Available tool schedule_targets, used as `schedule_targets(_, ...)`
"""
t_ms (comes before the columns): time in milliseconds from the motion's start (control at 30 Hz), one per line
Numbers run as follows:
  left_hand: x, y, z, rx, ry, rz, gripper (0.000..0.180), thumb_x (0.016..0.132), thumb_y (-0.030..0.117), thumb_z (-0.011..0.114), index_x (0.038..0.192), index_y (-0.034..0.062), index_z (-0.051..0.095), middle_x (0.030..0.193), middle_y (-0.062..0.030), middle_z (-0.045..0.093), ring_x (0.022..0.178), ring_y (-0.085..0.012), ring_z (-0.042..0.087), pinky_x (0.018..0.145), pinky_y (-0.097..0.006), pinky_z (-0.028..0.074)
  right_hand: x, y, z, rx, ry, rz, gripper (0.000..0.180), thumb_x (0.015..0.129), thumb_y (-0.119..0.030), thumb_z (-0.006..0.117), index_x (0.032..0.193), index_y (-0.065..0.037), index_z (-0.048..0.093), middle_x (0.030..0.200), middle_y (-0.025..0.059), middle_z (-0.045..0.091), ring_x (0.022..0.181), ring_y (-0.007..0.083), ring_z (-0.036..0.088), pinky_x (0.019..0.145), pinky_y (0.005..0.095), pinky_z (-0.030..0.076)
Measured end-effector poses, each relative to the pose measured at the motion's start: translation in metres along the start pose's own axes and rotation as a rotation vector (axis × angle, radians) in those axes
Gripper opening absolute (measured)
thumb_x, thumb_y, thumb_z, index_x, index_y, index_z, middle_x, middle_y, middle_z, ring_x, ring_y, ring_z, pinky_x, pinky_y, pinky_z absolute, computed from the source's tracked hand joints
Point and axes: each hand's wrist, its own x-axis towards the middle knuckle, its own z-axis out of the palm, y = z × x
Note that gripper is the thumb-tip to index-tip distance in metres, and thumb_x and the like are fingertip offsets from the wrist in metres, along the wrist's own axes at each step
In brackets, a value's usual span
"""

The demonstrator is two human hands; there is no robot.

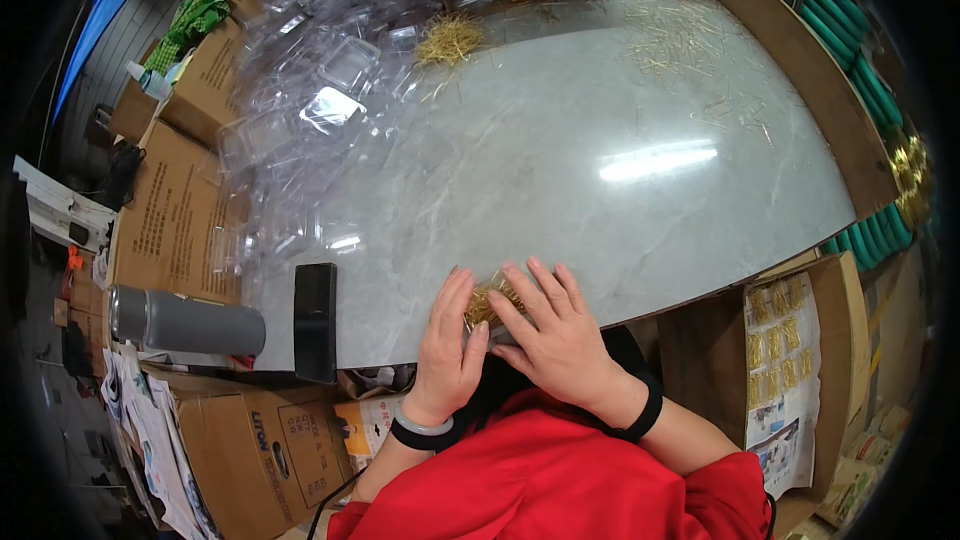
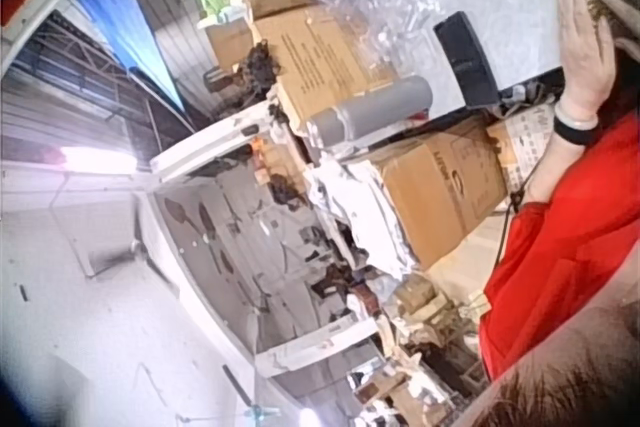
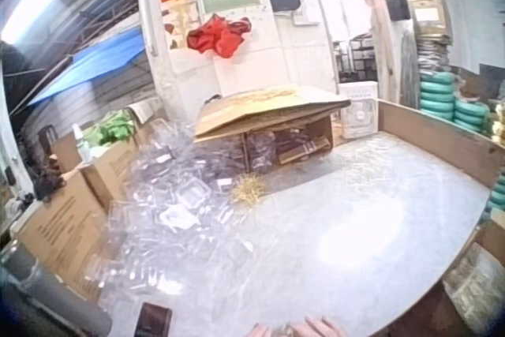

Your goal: Sorting small metal pins into plastic trays and placing the trays in a box.

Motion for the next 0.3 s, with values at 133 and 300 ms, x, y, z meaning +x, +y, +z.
schedule_targets(133,-0.002,-0.002,0.0,0.007,-0.004,0.005,0.055,0.094,0.006,0.057,0.145,-0.0046,0.04,0.147,-0.0252,0.044,0.139,-0.0432,0.042,0.113,-0.048,0.038,0.005,-0.008,0.003,-0.066,0.007,0.037,0.069,0.078,-0.034,0.079,0.137,-0.007,0.054,0.151,0.0198,0.042,0.137,0.0417,0.041,0.115,0.0563,0.03)
schedule_targets(300,-0.009,-0.006,-0.009,-0.261,-0.046,-0.055,0.064,0.091,0.01,0.061,0.149,-0.0045,0.036,0.152,-0.0253,0.04,0.141,-0.0415,0.041,0.116,-0.049,0.033,0.012,-0.016,0.015,-0.041,-0.006,0.155,0.075,0.074,-0.04,0.08,0.137,-0.008,0.054,0.154,0.0194,0.038,0.139,0.0426,0.037,0.117,0.0513,0.028)
